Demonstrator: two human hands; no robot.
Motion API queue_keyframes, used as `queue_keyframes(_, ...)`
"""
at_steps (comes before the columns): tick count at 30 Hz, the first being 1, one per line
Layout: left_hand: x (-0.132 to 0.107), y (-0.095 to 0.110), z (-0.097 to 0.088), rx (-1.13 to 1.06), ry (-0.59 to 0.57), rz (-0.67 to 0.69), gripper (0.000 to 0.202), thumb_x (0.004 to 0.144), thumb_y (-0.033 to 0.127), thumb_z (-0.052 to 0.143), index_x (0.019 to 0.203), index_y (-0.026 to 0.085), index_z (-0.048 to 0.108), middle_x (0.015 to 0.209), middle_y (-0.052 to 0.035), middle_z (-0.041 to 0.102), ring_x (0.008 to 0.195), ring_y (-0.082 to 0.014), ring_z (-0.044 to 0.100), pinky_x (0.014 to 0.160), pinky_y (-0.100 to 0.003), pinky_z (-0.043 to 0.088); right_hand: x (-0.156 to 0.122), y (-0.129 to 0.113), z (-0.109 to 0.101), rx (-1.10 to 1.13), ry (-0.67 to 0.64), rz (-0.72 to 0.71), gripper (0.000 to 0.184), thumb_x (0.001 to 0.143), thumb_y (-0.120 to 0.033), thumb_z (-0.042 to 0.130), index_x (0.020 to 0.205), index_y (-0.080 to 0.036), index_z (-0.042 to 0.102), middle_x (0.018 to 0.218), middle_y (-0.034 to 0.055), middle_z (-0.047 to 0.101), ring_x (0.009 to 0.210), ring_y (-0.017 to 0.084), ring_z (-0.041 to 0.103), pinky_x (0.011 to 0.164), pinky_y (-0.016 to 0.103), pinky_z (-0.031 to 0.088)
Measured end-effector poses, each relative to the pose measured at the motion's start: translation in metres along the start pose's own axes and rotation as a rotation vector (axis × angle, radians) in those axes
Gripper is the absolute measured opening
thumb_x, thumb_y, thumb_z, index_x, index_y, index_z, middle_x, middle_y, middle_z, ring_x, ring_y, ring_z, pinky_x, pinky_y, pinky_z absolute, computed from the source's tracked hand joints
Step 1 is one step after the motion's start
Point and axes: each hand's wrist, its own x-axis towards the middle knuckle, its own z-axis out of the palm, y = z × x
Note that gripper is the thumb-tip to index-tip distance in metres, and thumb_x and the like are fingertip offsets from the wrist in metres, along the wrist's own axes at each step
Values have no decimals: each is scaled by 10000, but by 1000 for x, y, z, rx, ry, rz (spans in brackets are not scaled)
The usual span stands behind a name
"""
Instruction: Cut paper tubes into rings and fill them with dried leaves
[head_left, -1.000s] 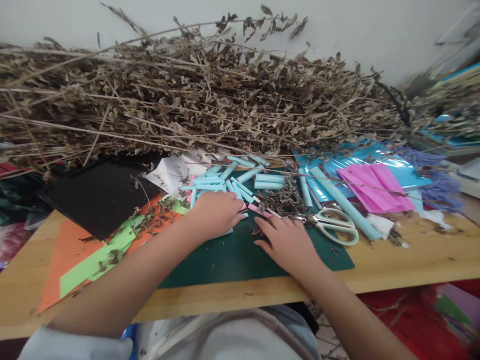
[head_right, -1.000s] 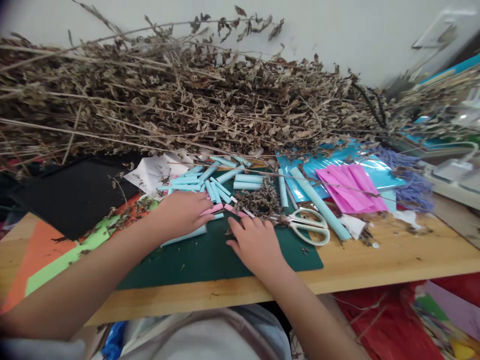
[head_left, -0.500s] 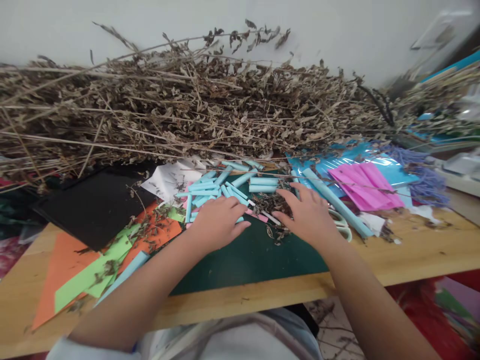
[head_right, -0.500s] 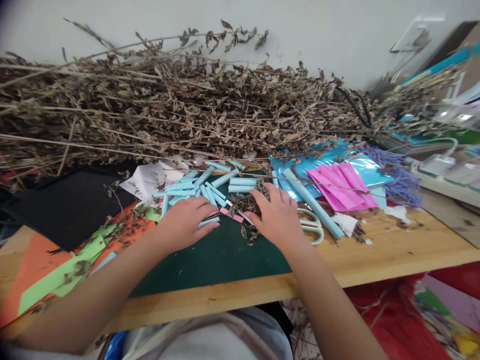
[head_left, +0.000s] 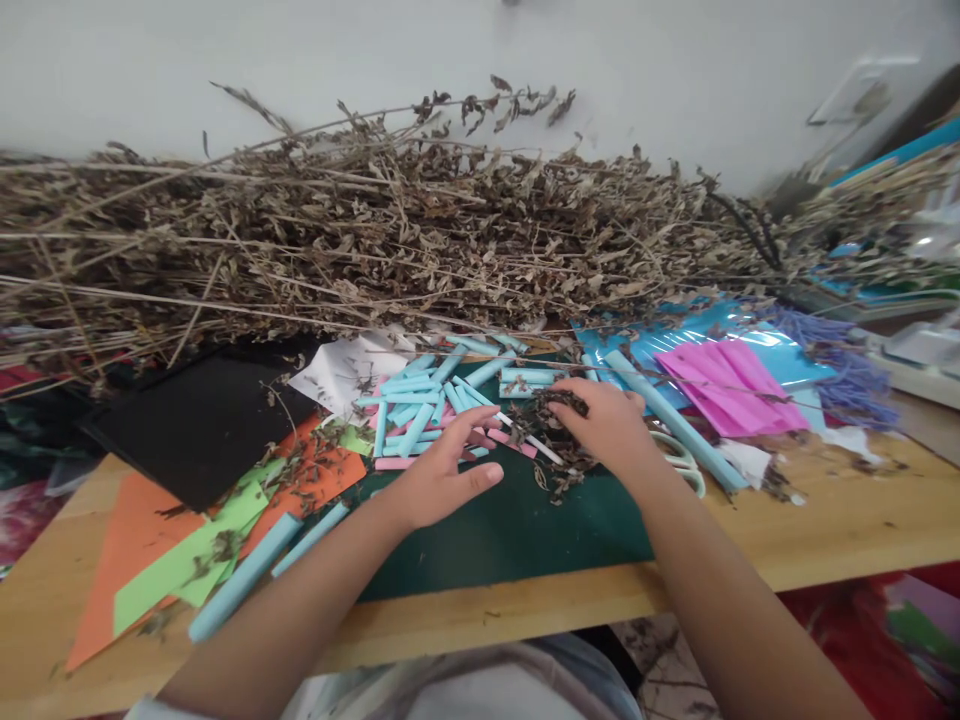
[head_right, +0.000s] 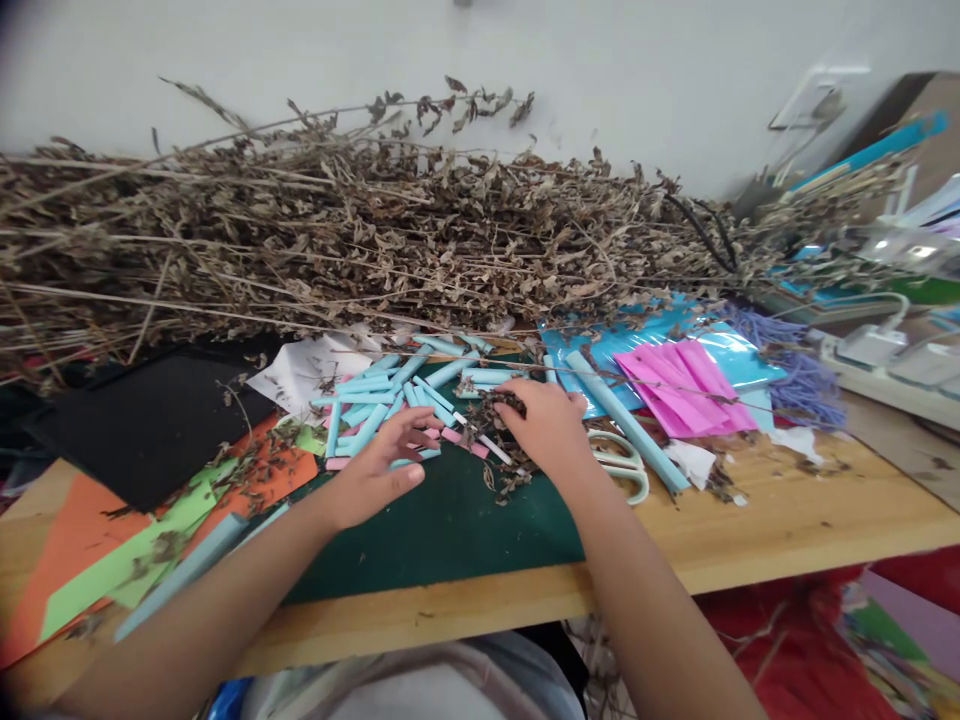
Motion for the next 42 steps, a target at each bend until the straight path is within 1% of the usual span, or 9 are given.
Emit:
queue_keyframes(5, 19, 7, 41, -962, 359, -202, 493, 673, 464, 555, 1087, 296, 348, 1041, -28, 460, 910, -153, 486, 693, -266, 423, -3, -15, 8, 657, 72, 41, 235, 700, -294, 506, 912, -207, 559, 901, 35, 613, 792, 195, 560, 688, 336, 427)
queue_keyframes(10, 42, 25, 54, -1345, 590, -142, 427, 661, 442, 574, 1039, 320, 419, 869, 24, 557, 707, -112, 539, 603, -226, 418, -14, -40, 27, 934, 23, 85, 222, 690, -290, 502, 891, -209, 547, 812, 21, 595, 707, 178, 554, 668, 341, 446)
queue_keyframes(14, 53, 25, 49, -1276, 820, -42, 253, 675, 393, 556, 824, 189, 545, 748, 8, 568, 697, -111, 543, 647, -228, 406, -19, -55, 35, 829, 58, -120, 173, 703, -221, 472, 846, -206, 568, 884, 47, 552, 888, 211, 496, 840, 391, 365)
queue_keyframes(18, 55, 18, 45, -1117, 963, 36, 216, 619, 224, 582, 520, 139, 409, 628, 32, 490, 579, -63, 481, 595, -202, 377, -25, -74, 46, 1002, 78, -161, 211, 768, -295, 417, 924, -215, 534, 1057, 65, 466, 1059, 211, 403, 949, 386, 271)
queue_keyframes(23, 49, 8, 47, -749, 968, 168, 283, 609, 70, 511, 482, 153, 272, 666, 28, 439, 656, -77, 469, 637, -209, 371, -23, -95, 57, 1476, 231, 13, 260, 789, -464, 354, 908, -248, 436, 945, 27, 502, 925, 173, 501, 865, 374, 376)
queue_keyframes(28, 41, 3, 54, -560, 958, 129, 167, 605, 21, 446, 640, 180, 410, 710, 27, 466, 673, -89, 463, 643, -214, 377, -7, -99, 46, 1498, 293, 214, 101, 740, -327, 489, 746, -227, 503, 929, 1, 543, 881, 145, 522, 831, 318, 397)
queue_keyframes(33, 38, 4, 49, -410, 844, 226, 274, 704, 114, 406, 934, 198, 530, 1044, -42, 490, 1048, -159, 412, 915, -307, 301, -3, -101, 45, 1579, 158, 183, 187, 760, -268, 447, 869, -211, 588, 981, 28, 601, 935, 171, 530, 911, 361, 342)
queue_keyframes(38, 37, 1, 44, -432, 845, 245, 155, 791, 255, 390, 759, 173, 518, 1081, -63, 475, 1071, -182, 415, 930, -365, 291, -11, -103, 50, 1611, 102, 94, 233, 727, -222, 476, 912, -225, 618, 1133, 0, 547, 1107, 179, 423, 999, 348, 244)
queue_keyframes(42, 38, 0, 44, -278, 836, 134, 219, 775, 232, 438, 569, 160, 451, 1069, -71, 511, 1087, -192, 409, 932, -370, 280, -16, -98, 51, 1677, 52, 13, 392, 799, -423, 361, 1098, -230, 524, 1253, 7, 440, 1186, 183, 332, 1025, 361, 190)
